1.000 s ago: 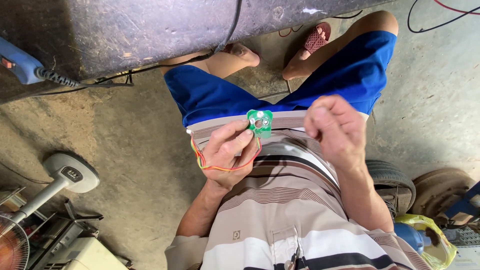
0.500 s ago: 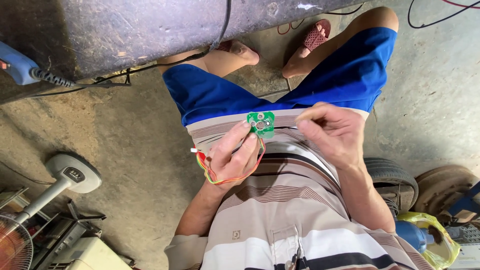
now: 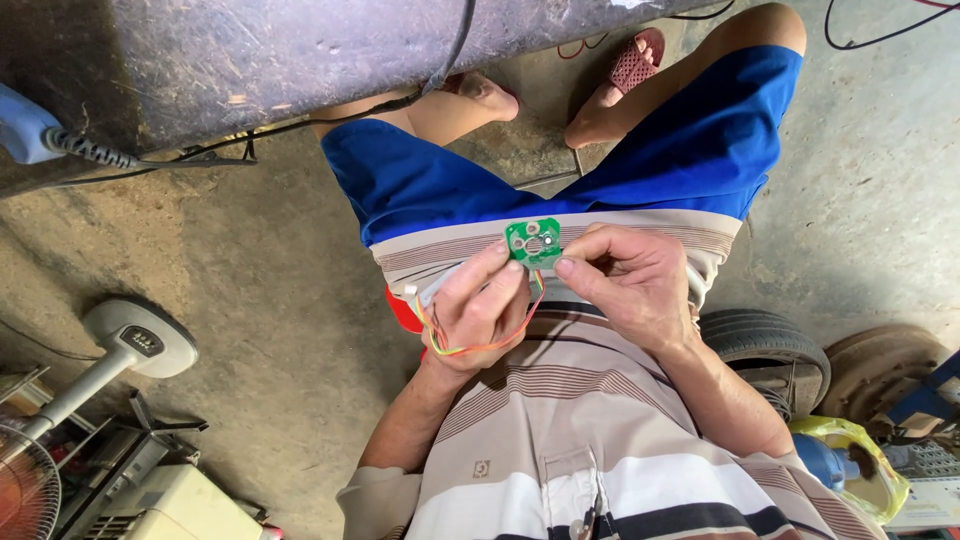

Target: The person holds a small green circuit board with attached wires, manipulates it with their fingers, and uses a metal file to scrape the surface of the board. They then use a soldering iron to work on the board's contacts.

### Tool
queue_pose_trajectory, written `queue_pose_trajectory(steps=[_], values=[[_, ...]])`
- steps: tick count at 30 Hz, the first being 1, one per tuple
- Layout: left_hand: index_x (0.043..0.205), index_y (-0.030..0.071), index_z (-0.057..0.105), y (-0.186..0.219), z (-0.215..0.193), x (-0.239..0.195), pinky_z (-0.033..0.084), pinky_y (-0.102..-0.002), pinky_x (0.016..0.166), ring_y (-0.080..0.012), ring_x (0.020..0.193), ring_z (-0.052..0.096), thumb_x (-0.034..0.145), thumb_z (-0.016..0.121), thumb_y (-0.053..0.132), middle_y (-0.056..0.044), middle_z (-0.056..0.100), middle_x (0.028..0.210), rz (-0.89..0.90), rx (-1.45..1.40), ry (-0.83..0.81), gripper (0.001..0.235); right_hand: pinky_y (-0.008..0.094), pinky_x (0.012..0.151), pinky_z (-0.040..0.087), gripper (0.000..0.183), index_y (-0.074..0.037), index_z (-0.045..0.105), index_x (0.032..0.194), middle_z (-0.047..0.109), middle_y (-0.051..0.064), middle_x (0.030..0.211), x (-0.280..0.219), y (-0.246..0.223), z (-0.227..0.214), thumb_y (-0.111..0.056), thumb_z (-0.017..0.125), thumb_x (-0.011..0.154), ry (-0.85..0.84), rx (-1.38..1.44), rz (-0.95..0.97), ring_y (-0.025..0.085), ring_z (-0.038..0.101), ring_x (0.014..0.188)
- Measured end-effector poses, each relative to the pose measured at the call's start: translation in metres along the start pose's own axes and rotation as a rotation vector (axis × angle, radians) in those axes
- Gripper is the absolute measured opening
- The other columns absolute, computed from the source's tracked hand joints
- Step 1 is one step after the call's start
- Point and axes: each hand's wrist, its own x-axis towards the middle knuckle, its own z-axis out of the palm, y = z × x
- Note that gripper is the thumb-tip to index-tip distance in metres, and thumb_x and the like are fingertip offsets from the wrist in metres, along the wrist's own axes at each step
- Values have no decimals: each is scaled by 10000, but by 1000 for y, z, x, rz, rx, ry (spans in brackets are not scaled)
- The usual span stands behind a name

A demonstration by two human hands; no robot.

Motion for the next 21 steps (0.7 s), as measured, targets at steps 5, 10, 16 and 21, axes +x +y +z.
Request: queue_pose_trajectory(steps=[5,10,16,21], values=[[934,-29,722,2,-7,-18,652,-375,668,-282,735,772,870,739,-31,-178,737,858,-687,-272,59,66,259,531,440,93,7,757,816,575,93,629,0,-4,-10,13,749,909,-14,-32,-58,113,476,589],[1133,-33,624,-16,-32,-20,628,-302,673,-172,702,704,1050,556,78,-146,695,830,-1348,-533,154,154,267,535,450,116,-4,739,781,581,93,638,0,-3,-11,10,745,896,-71,-20,-72,122,485,599],[1247,-25,682,-2,-38,14,627,-424,857,-284,949,711,829,835,114,-197,717,1051,-909,-620,-205,466,285,551,460,117,7,731,777,584,99,641,-2,6,-10,9,734,894,-123,30,-55,129,502,620],[1238,-31,697,4,-26,17,644,-340,763,-202,766,726,764,914,100,-124,726,922,-831,-605,-322,537,243,530,408,131,20,724,766,548,71,612,-4,10,-11,11,750,894,-91,64,37,86,464,597]])
